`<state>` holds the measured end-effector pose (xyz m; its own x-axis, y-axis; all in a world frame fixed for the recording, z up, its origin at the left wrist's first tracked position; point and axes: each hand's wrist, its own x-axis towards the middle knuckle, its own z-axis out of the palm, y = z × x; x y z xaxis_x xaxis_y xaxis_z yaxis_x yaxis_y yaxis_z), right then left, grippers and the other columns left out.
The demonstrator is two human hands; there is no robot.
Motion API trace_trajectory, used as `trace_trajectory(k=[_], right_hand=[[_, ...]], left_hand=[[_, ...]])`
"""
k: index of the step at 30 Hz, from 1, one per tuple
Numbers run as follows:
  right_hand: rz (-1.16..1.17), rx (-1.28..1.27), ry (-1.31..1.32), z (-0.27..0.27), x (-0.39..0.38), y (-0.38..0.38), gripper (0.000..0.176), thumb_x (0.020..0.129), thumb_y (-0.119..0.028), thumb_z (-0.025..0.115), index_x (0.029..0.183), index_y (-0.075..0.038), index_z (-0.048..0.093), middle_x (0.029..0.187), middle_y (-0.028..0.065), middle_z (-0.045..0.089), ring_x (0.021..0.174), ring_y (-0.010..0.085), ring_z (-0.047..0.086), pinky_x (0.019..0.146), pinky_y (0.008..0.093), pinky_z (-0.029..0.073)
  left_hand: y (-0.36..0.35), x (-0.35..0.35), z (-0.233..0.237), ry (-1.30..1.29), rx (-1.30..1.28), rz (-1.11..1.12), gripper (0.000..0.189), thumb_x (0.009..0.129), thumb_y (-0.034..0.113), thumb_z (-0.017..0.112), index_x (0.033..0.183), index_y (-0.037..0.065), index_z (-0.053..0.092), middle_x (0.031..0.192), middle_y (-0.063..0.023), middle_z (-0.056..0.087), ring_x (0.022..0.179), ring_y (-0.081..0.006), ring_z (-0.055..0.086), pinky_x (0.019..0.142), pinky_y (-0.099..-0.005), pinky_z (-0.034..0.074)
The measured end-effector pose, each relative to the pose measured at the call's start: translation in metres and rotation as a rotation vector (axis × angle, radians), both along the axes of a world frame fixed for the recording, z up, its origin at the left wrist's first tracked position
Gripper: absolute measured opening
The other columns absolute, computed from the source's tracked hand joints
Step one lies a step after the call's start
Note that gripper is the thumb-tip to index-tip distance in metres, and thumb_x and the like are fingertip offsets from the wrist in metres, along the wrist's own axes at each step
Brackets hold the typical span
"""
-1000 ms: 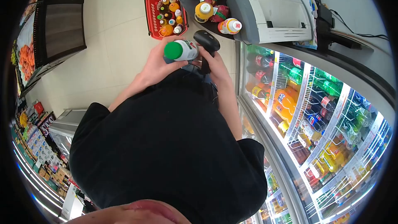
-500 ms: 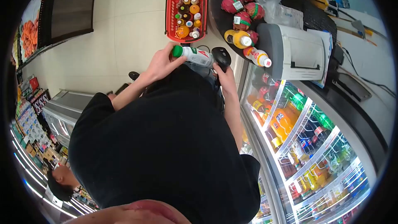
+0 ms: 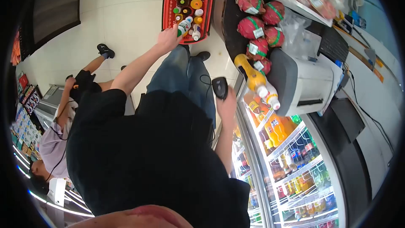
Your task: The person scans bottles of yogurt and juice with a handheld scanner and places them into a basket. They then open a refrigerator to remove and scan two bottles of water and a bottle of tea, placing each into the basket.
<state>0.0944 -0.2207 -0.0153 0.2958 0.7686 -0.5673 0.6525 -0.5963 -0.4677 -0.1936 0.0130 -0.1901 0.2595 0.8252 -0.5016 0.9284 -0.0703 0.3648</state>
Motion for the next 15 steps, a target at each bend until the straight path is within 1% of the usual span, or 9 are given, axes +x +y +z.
trace_trajectory(k=[1, 2, 3, 6, 8, 10, 11, 14, 15], right_hand=[[-0.063, -0.136, -0.004, 0.006, -0.011, -0.001, 0.043, 0.081, -0.019, 0.074, 0.120, -0.001, 0.063, 0.116, 0.0278, 0.067, 0.110, 0.0478, 0.064, 0.093, 0.0503, 0.052], [-0.085, -0.192, -0.017, 0.003, -0.020, -0.014, 0.045, 0.079, -0.018, 0.077, 0.119, -0.002, 0.064, 0.107, 0.0266, 0.069, 0.103, 0.0484, 0.066, 0.088, 0.0506, 0.053], [-0.127, -0.268, -0.015, 0.005, -0.032, -0.018, 0.045, 0.078, -0.016, 0.078, 0.118, -0.002, 0.064, 0.106, 0.0266, 0.070, 0.102, 0.0477, 0.067, 0.087, 0.0501, 0.054], [-0.205, -0.316, 0.037, -0.004, -0.054, -0.054, 0.045, 0.078, -0.016, 0.078, 0.118, -0.001, 0.065, 0.103, 0.0259, 0.071, 0.100, 0.0464, 0.068, 0.085, 0.0502, 0.054], [-0.255, -0.370, 0.060, -0.002, -0.068, -0.055, 0.044, 0.078, -0.015, 0.078, 0.117, -0.001, 0.065, 0.102, 0.0252, 0.071, 0.099, 0.0459, 0.069, 0.084, 0.0494, 0.054], [-0.314, -0.419, 0.099, 0.003, -0.081, -0.047, 0.042, 0.078, -0.013, 0.078, 0.116, -0.001, 0.066, 0.100, 0.0246, 0.072, 0.098, 0.0453, 0.069, 0.083, 0.0482, 0.054], [-0.358, -0.437, 0.114, 0.006, -0.086, -0.038, 0.041, 0.078, -0.013, 0.077, 0.115, 0.000, 0.066, 0.099, 0.0243, 0.072, 0.097, 0.0451, 0.069, 0.083, 0.0475, 0.054], [-0.432, -0.400, 0.147, 0.006, -0.095, -0.028, 0.036, 0.080, -0.010, 0.076, 0.114, 0.000, 0.066, 0.098, 0.0239, 0.072, 0.096, 0.0437, 0.070, 0.083, 0.0445, 0.054], [-0.438, -0.391, 0.141, 0.006, -0.097, -0.027, 0.036, 0.081, -0.011, 0.075, 0.114, 0.000, 0.066, 0.098, 0.0239, 0.072, 0.097, 0.0436, 0.071, 0.083, 0.0443, 0.054]], left_hand=[[0.005, 0.006, -0.023, 0.007, 0.009, -0.021, 0.044, 0.092, 0.038, 0.069, 0.111, 0.003, 0.051, 0.087, -0.0192, 0.071, 0.084, -0.0371, 0.072, 0.070, -0.0494, 0.058], [0.012, 0.010, -0.048, 0.014, 0.019, -0.045, 0.043, 0.092, 0.037, 0.070, 0.112, 0.003, 0.052, 0.088, -0.0185, 0.072, 0.084, -0.0365, 0.073, 0.070, -0.0488, 0.059], [0.016, 0.014, -0.078, 0.035, 0.026, -0.090, 0.042, 0.091, 0.035, 0.071, 0.115, 0.004, 0.053, 0.088, -0.0164, 0.071, 0.086, -0.0351, 0.072, 0.070, -0.0468, 0.059], [0.022, 0.028, -0.132, 0.113, -0.004, -0.247, 0.040, 0.092, 0.033, 0.071, 0.115, 0.005, 0.054, 0.090, -0.0154, 0.071, 0.087, -0.0333, 0.072, 0.069, -0.0447, 0.059], [0.017, 0.039, -0.167, 0.138, -0.033, -0.327, 0.040, 0.092, 0.030, 0.071, 0.118, 0.006, 0.053, 0.090, -0.0144, 0.072, 0.088, -0.0325, 0.072, 0.069, -0.0438, 0.059], [0.011, 0.044, -0.188, 0.164, -0.095, -0.356, 0.042, 0.092, 0.033, 0.072, 0.117, 0.006, 0.051, 0.092, -0.0155, 0.072, 0.089, -0.0346, 0.072, 0.071, -0.0451, 0.059], [0.008, 0.047, -0.203, 0.184, -0.148, -0.373, 0.042, 0.092, 0.030, 0.072, 0.120, 0.007, 0.051, 0.093, -0.0155, 0.073, 0.089, -0.0338, 0.073, 0.071, -0.0444, 0.059], [0.011, 0.063, -0.194, 0.209, -0.209, -0.474, 0.034, 0.094, 0.018, 0.064, 0.124, 0.008, 0.053, 0.100, -0.0134, 0.075, 0.093, -0.0303, 0.075, 0.072, -0.0408, 0.060], [0.008, 0.069, -0.202, 0.219, -0.209, -0.479, 0.034, 0.094, 0.018, 0.064, 0.125, 0.008, 0.053, 0.101, -0.0132, 0.075, 0.094, -0.0302, 0.075, 0.073, -0.0411, 0.060]])
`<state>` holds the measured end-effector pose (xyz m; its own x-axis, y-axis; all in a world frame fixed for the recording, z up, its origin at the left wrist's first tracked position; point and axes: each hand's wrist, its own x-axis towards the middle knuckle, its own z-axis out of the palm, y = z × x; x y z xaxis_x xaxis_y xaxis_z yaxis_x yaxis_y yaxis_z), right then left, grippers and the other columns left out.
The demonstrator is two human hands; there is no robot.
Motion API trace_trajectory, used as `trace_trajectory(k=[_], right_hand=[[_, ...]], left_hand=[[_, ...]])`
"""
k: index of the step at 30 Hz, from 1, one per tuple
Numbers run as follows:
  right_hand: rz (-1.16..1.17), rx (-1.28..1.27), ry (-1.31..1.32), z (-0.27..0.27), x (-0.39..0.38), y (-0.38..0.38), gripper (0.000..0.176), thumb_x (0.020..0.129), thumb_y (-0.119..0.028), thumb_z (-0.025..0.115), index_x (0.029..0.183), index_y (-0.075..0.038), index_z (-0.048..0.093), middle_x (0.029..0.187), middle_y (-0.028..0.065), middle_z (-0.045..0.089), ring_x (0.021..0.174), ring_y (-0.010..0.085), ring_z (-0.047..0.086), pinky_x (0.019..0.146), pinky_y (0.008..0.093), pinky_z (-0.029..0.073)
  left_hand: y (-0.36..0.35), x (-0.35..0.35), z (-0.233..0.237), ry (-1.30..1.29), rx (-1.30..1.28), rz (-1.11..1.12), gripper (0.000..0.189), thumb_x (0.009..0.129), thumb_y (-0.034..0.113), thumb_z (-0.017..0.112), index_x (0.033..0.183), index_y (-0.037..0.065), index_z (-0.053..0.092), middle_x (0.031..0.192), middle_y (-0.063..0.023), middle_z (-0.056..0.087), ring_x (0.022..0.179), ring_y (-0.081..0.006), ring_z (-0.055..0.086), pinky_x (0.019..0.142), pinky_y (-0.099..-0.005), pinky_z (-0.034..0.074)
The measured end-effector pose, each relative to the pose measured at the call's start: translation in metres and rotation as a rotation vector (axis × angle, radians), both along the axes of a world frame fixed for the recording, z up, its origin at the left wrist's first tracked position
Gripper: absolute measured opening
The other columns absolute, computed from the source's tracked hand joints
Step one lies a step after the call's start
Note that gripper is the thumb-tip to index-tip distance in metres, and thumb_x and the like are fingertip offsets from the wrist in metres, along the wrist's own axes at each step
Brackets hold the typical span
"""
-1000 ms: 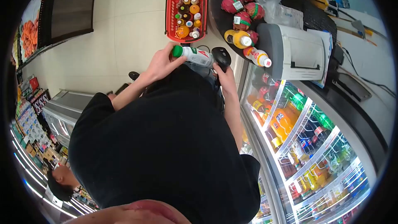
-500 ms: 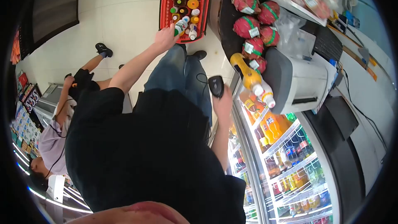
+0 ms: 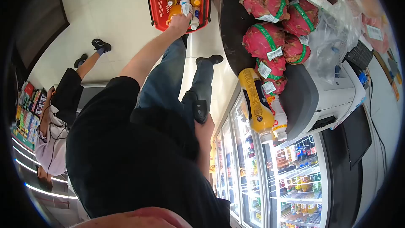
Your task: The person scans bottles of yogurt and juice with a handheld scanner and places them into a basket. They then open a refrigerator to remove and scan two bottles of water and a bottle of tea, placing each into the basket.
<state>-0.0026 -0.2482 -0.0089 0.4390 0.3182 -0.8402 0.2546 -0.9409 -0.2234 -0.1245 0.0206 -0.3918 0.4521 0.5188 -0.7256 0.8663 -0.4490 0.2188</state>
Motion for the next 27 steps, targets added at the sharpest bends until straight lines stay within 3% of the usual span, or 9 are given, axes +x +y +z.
trace_trajectory(k=[5, 8, 12, 17, 20, 23, 27], right_hand=[[-0.072, -0.022, 0.009, 0.006, 0.007, 0.006, 0.037, 0.081, -0.011, 0.076, 0.114, 0.001, 0.068, 0.097, 0.0247, 0.072, 0.096, 0.0429, 0.071, 0.083, 0.0454, 0.054], [-0.060, 0.020, 0.017, 0.004, 0.011, -0.004, 0.037, 0.082, -0.013, 0.075, 0.116, 0.001, 0.067, 0.101, 0.0245, 0.072, 0.098, 0.0427, 0.071, 0.086, 0.0455, 0.054], [-0.024, 0.054, 0.040, 0.003, 0.029, -0.014, 0.039, 0.083, -0.013, 0.074, 0.119, -0.001, 0.066, 0.106, 0.0253, 0.070, 0.102, 0.0448, 0.068, 0.087, 0.0474, 0.054], [0.064, 0.197, 0.049, 0.004, 0.060, -0.029, 0.039, 0.082, -0.014, 0.073, 0.118, -0.002, 0.065, 0.108, 0.0244, 0.070, 0.103, 0.0463, 0.066, 0.087, 0.0497, 0.054], [0.097, 0.283, -0.001, 0.008, 0.085, -0.046, 0.042, 0.082, -0.018, 0.074, 0.119, -0.001, 0.066, 0.106, 0.0274, 0.071, 0.104, 0.0470, 0.067, 0.087, 0.0491, 0.054], [0.175, 0.318, -0.029, 0.012, 0.113, -0.061, 0.043, 0.082, -0.020, 0.074, 0.120, -0.003, 0.066, 0.107, 0.0259, 0.071, 0.104, 0.0467, 0.067, 0.088, 0.0507, 0.054], [0.312, 0.427, -0.061, 0.012, 0.150, -0.089, 0.040, 0.082, -0.023, 0.074, 0.117, -0.004, 0.066, 0.111, 0.0235, 0.070, 0.106, 0.0463, 0.065, 0.090, 0.0516, 0.053]], left_hand=[[-0.019, 0.012, -0.010, 0.048, -0.042, 0.042, 0.034, 0.095, 0.017, 0.063, 0.127, 0.010, 0.054, 0.107, -0.0136, 0.075, 0.097, -0.0313, 0.075, 0.081, -0.0440, 0.060], [-0.017, 0.002, -0.006, -0.013, -0.104, 0.127, 0.042, 0.096, 0.020, 0.059, 0.134, 0.008, 0.050, 0.102, -0.0176, 0.074, 0.096, -0.0364, 0.074, 0.078, -0.0478, 0.060], [-0.019, -0.003, 0.033, -0.021, -0.191, 0.263, 0.056, 0.097, 0.035, 0.060, 0.145, 0.011, 0.046, 0.112, -0.0217, 0.072, 0.108, -0.0410, 0.070, 0.087, -0.0532, 0.056], [-0.044, 0.001, 0.114, -0.265, -0.135, 0.340, 0.057, 0.097, 0.032, 0.061, 0.144, 0.003, 0.047, 0.118, -0.0264, 0.068, 0.110, -0.0435, 0.067, 0.093, -0.0526, 0.054], [-0.062, 0.021, 0.215, -0.595, -0.054, 0.443, 0.049, 0.097, 0.026, 0.063, 0.138, 0.002, 0.052, 0.124, -0.0241, 0.065, 0.109, -0.0397, 0.068, 0.094, -0.0488, 0.054], [-0.073, 0.064, 0.351, -0.753, -0.055, 0.535, 0.057, 0.092, 0.020, 0.070, 0.142, 0.001, 0.050, 0.128, -0.0212, 0.064, 0.123, -0.0332, 0.063, 0.101, -0.0432, 0.051], [-0.105, 0.118, 0.420, -0.881, 0.205, 0.412, 0.068, 0.087, 0.022, 0.077, 0.145, 0.002, 0.049, 0.135, -0.0202, 0.061, 0.127, -0.0330, 0.058, 0.105, -0.0433, 0.048]])
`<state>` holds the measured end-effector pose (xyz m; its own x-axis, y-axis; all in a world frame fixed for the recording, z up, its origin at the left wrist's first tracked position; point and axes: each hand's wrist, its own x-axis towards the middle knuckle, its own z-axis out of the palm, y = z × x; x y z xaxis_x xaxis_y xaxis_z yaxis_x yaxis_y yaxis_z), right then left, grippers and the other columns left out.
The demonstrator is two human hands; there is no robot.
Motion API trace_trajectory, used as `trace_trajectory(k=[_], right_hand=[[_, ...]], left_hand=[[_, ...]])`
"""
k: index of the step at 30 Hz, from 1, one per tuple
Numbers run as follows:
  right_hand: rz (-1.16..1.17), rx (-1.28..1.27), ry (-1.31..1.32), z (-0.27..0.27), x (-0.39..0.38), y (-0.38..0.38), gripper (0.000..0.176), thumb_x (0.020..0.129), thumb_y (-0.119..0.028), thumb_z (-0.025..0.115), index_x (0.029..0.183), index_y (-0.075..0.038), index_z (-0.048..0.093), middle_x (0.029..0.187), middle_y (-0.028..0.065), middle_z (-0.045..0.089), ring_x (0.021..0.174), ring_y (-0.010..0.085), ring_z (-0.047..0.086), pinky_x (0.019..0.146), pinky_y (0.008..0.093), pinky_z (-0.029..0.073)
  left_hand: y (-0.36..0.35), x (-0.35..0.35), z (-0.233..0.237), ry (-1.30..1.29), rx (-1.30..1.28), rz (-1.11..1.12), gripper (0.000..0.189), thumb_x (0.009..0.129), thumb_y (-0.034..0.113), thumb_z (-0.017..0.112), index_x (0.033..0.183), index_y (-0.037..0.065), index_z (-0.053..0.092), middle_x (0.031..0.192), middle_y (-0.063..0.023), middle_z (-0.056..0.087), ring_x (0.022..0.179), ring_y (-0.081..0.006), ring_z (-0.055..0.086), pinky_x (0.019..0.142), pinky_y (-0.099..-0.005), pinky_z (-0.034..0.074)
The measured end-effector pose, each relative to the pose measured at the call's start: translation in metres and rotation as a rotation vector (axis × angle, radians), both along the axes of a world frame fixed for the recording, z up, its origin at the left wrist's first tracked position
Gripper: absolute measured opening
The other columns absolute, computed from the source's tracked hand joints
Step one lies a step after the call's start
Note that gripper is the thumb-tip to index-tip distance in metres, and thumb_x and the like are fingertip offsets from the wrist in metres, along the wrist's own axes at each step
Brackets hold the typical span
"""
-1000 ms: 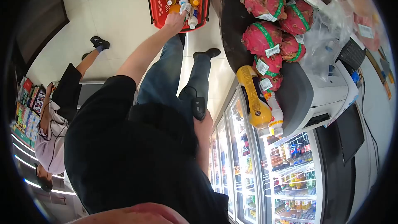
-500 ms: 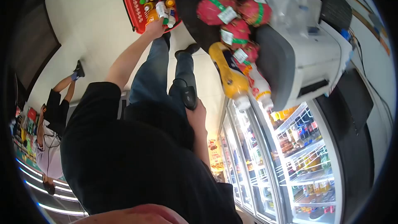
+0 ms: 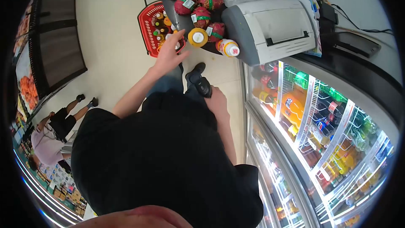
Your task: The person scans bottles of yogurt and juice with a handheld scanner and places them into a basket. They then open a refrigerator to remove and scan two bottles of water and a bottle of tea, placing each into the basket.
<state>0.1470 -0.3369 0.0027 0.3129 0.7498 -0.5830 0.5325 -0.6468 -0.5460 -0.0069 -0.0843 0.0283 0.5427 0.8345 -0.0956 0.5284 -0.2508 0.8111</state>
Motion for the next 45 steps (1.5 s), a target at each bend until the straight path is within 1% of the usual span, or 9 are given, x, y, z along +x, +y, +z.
trace_trajectory(k=[2, 8, 12, 13, 19, 23, 33, 42, 45], right_hand=[[-0.003, -0.004, 0.016, 0.004, 0.017, -0.008, 0.042, 0.081, -0.022, 0.073, 0.119, -0.006, 0.066, 0.113, 0.0224, 0.069, 0.107, 0.0454, 0.065, 0.091, 0.0514, 0.053], [-0.035, 0.015, -0.020, 0.017, 0.045, -0.047, 0.040, 0.082, -0.022, 0.072, 0.119, -0.007, 0.067, 0.115, 0.0212, 0.069, 0.109, 0.0436, 0.065, 0.093, 0.0508, 0.053], [0.010, 0.052, -0.035, 0.015, 0.058, -0.067, 0.034, 0.085, -0.023, 0.071, 0.115, -0.007, 0.067, 0.113, 0.0198, 0.070, 0.105, 0.0437, 0.066, 0.090, 0.0508, 0.053], [0.020, 0.064, -0.028, 0.015, 0.060, -0.069, 0.034, 0.085, -0.023, 0.071, 0.115, -0.007, 0.067, 0.112, 0.0199, 0.070, 0.105, 0.0440, 0.067, 0.090, 0.0510, 0.054], [0.068, 0.050, 0.049, 0.049, 0.076, -0.054, 0.034, 0.083, -0.021, 0.072, 0.113, -0.007, 0.065, 0.098, 0.0232, 0.073, 0.098, 0.0446, 0.068, 0.085, 0.0527, 0.054], [0.125, 0.086, 0.050, 0.072, 0.081, -0.043, 0.035, 0.083, -0.021, 0.072, 0.112, -0.004, 0.064, 0.093, 0.0248, 0.072, 0.096, 0.0468, 0.068, 0.083, 0.0532, 0.054], [0.032, 0.432, 0.376, 0.167, 0.080, -0.038, 0.030, 0.083, -0.009, 0.074, 0.110, 0.000, 0.064, 0.083, 0.0186, 0.066, 0.072, 0.0333, 0.063, 0.071, 0.0359, 0.050], [0.082, 0.428, 0.206, 0.209, 0.077, -0.048, 0.028, 0.074, -0.010, 0.076, 0.098, -0.001, 0.065, 0.081, 0.0185, 0.064, 0.076, 0.0407, 0.062, 0.069, 0.0418, 0.050], [0.088, 0.423, 0.098, 0.203, 0.080, -0.048, 0.027, 0.075, -0.012, 0.077, 0.096, -0.002, 0.065, 0.083, 0.0195, 0.064, 0.079, 0.0429, 0.063, 0.068, 0.0435, 0.049]], left_hand=[[-0.012, 0.030, 0.000, -0.022, 0.192, 0.069, 0.072, 0.084, 0.023, 0.080, 0.146, 0.003, 0.050, 0.136, -0.0199, 0.060, 0.125, -0.0339, 0.057, 0.105, -0.0443, 0.048], [-0.019, 0.061, -0.005, 0.015, 0.015, 0.184, 0.061, 0.082, 0.025, 0.084, 0.133, 0.003, 0.058, 0.114, -0.0186, 0.068, 0.111, -0.0378, 0.062, 0.096, -0.0482, 0.049], [-0.038, 0.031, 0.017, -0.055, -0.230, 0.219, 0.052, 0.085, 0.026, 0.082, 0.127, 0.002, 0.061, 0.106, -0.0120, 0.070, 0.104, -0.0230, 0.066, 0.090, -0.0374, 0.051], [-0.041, 0.019, 0.040, -0.106, -0.527, 0.219, 0.051, 0.090, 0.028, 0.080, 0.131, 0.005, 0.060, 0.115, -0.0084, 0.069, 0.110, -0.0168, 0.064, 0.094, -0.0338, 0.049], [-0.102, -0.038, 0.054, -0.943, -1.141, 0.351, 0.058, 0.099, 0.034, 0.070, 0.146, 0.007, 0.047, 0.142, -0.0082, 0.059, 0.132, -0.0237, 0.056, 0.113, -0.0439, 0.042], [-0.128, -0.046, 0.065, -1.130, -1.244, 0.368, 0.060, 0.107, 0.046, 0.052, 0.149, 0.005, 0.041, 0.143, -0.0155, 0.058, 0.133, -0.0318, 0.056, 0.118, -0.0508, 0.040], [-0.138, -0.029, 0.091, -0.882, -1.304, 0.252, 0.064, 0.108, 0.056, 0.043, 0.142, 0.003, 0.050, 0.125, -0.0163, 0.066, 0.112, -0.0307, 0.069, 0.098, -0.0437, 0.057], [-0.150, -0.006, 0.098, -0.485, -1.111, 0.217, 0.066, 0.111, 0.056, 0.026, 0.131, 0.001, 0.056, 0.107, -0.0125, 0.069, 0.094, -0.0215, 0.069, 0.085, -0.0363, 0.057], [-0.150, -0.006, 0.101, -0.485, -1.051, 0.184, 0.060, 0.110, 0.053, 0.037, 0.133, 0.001, 0.054, 0.107, -0.0118, 0.069, 0.093, -0.0186, 0.069, 0.082, -0.0335, 0.057]])
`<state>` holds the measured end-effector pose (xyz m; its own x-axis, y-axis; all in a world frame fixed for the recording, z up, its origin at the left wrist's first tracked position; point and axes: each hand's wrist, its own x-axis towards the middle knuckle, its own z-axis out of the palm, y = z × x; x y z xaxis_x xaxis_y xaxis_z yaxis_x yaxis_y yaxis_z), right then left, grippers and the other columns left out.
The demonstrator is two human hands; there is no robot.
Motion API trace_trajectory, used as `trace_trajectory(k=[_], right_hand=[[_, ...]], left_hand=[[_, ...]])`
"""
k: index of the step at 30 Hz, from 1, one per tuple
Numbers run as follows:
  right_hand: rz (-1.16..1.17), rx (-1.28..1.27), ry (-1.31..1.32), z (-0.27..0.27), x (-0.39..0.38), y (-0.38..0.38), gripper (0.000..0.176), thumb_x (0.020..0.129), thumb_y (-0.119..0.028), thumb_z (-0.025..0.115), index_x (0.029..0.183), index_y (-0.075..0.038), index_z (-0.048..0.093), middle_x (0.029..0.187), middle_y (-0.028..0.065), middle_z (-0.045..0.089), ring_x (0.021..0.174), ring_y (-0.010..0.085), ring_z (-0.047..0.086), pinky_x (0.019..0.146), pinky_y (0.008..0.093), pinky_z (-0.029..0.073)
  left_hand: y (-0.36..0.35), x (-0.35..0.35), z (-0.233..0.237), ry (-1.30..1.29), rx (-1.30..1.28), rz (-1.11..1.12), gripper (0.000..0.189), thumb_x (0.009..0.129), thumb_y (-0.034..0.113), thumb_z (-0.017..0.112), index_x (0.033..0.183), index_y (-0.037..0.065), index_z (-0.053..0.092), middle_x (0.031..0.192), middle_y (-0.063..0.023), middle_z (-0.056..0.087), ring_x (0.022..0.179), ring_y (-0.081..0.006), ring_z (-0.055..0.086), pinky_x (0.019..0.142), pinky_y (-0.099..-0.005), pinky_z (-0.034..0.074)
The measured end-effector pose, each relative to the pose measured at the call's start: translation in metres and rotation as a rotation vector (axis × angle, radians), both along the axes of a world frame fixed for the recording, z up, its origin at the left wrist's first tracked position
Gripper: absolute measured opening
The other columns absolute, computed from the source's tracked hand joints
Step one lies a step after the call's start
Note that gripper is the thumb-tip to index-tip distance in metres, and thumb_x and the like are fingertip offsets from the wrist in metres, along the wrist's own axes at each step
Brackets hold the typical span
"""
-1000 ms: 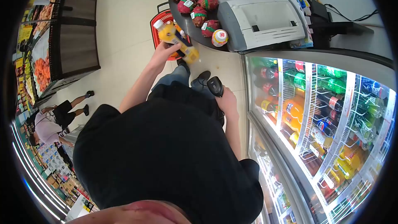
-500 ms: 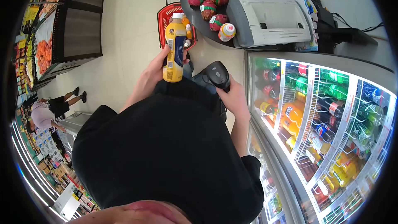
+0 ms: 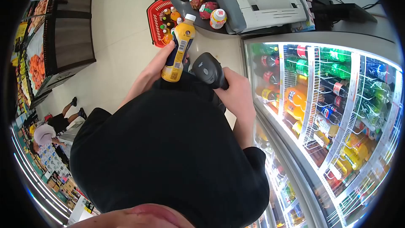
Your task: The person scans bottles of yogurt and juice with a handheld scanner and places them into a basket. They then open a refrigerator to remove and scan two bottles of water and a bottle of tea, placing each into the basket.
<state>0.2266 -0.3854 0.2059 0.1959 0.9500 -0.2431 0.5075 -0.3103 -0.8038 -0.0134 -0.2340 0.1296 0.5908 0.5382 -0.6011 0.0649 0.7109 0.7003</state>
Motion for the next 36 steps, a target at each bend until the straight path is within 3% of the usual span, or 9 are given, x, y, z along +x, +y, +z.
trace_trajectory(k=[2, 5, 20, 36], right_hand=[[0.000, -0.007, 0.008, 0.003, -0.001, 0.004, 0.027, 0.075, -0.013, 0.077, 0.096, -0.002, 0.065, 0.083, 0.0196, 0.064, 0.079, 0.0434, 0.062, 0.068, 0.0445, 0.049], [0.000, -0.002, -0.007, 0.007, -0.005, 0.010, 0.026, 0.075, -0.014, 0.077, 0.096, -0.002, 0.065, 0.082, 0.0194, 0.064, 0.079, 0.0435, 0.062, 0.068, 0.0453, 0.049], [0.135, -0.029, -0.113, 0.019, -0.013, 0.027, 0.028, 0.075, -0.014, 0.078, 0.101, -0.005, 0.069, 0.085, 0.0165, 0.069, 0.084, 0.0391, 0.068, 0.076, 0.0462, 0.053], [0.149, -0.052, -0.123, 0.020, -0.011, 0.028, 0.028, 0.077, -0.016, 0.077, 0.101, -0.005, 0.068, 0.086, 0.0159, 0.070, 0.086, 0.0387, 0.068, 0.077, 0.0463, 0.053]], left_hand=[[0.001, -0.004, -0.001, 0.010, -0.001, 0.016, 0.058, 0.109, 0.052, 0.044, 0.134, 0.001, 0.054, 0.109, -0.0125, 0.069, 0.094, -0.0173, 0.069, 0.081, -0.0322, 0.057], [0.003, -0.006, 0.000, 0.028, 0.009, 0.000, 0.059, 0.111, 0.051, 0.038, 0.134, 0.000, 0.056, 0.111, -0.0128, 0.069, 0.097, -0.0200, 0.068, 0.088, -0.0362, 0.056], [0.005, -0.016, -0.009, 0.059, -0.007, 0.008, 0.057, 0.109, 0.049, 0.047, 0.133, -0.002, 0.056, 0.115, -0.0109, 0.068, 0.100, -0.0169, 0.067, 0.089, -0.0333, 0.054], [0.006, -0.016, -0.015, 0.112, 0.005, 0.020, 0.056, 0.110, 0.047, 0.046, 0.134, -0.003, 0.056, 0.113, -0.0117, 0.069, 0.100, -0.0164, 0.068, 0.089, -0.0325, 0.055]])
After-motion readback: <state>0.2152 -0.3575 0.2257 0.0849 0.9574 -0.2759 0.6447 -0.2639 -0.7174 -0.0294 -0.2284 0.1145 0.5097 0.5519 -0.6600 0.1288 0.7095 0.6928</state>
